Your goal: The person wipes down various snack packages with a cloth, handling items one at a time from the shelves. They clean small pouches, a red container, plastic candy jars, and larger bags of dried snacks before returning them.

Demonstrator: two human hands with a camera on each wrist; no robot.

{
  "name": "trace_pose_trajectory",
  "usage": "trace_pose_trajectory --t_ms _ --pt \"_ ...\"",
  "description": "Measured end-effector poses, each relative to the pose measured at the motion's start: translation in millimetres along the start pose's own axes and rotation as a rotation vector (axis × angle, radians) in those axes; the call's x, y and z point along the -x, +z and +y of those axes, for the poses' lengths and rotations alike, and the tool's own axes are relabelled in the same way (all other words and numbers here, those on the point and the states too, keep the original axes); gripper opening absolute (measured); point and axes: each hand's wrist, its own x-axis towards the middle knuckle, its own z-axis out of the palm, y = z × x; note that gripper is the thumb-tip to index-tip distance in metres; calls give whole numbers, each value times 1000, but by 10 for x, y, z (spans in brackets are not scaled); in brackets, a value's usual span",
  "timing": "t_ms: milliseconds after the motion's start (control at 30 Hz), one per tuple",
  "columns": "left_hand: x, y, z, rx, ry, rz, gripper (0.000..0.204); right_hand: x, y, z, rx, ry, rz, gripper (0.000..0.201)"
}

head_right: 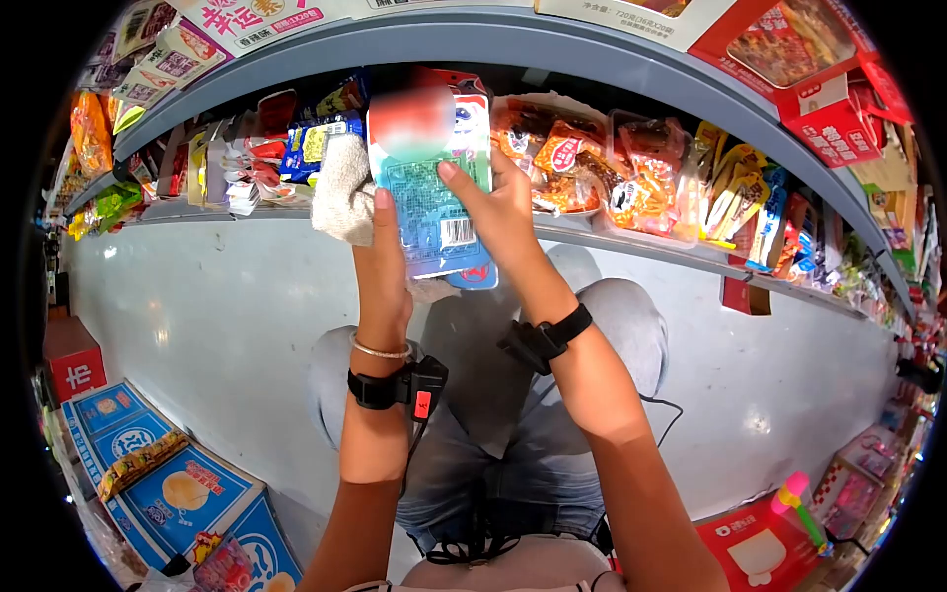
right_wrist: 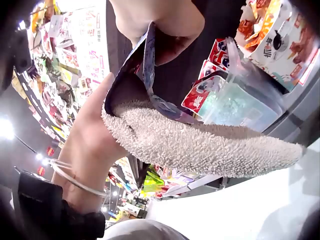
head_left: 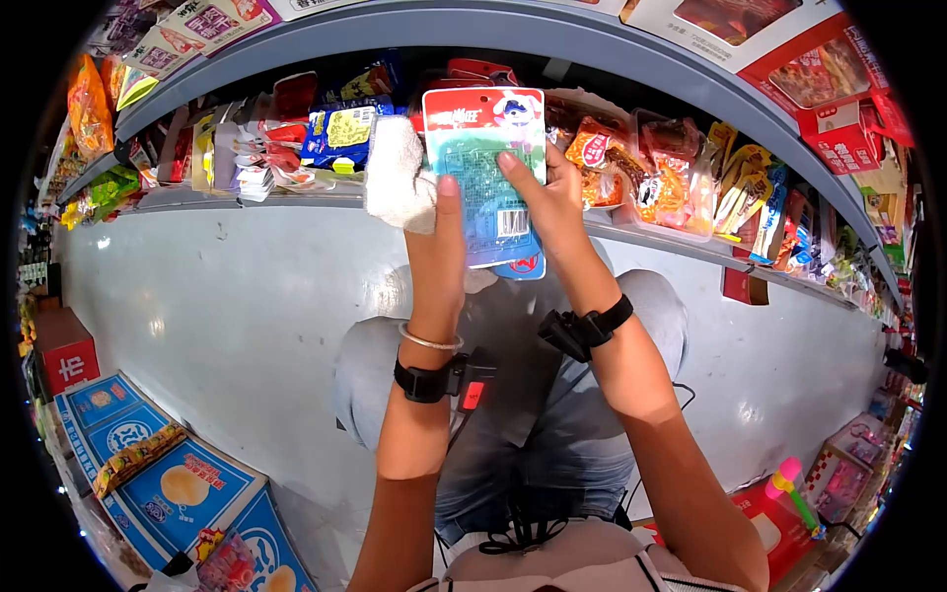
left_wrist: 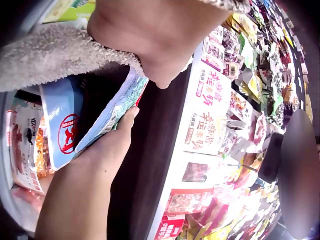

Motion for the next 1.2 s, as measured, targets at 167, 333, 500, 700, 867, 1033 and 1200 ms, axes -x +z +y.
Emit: trace_pose_trajectory --t_ms 167,333,500,700,867,1033,1200 --pt "155 -227 315 210 -155 6 32 -313 -358 93 -287 -51 242 20" --pt "112 -375 401 338 -140 181 34 -473 -416 58 -350 -111 378 18" --pt "84 -496 407 616 -225 53 35 -455 -123 228 -236 -254 182 28" --pt "-36 -654 223 759 -296 -5 43 -436 88 400 466 -396 86 16" --pt "-87 -724 150 816 -237 9 45 -394 162 717 881 -433 48 17" --pt "-227 -821 -70 811 -257 -33 50 -522 121 799 1016 -203 56 22" --pt "-418 -728 -125 735 -335 61 52 -493 -37 684 747 -298 -104 33"
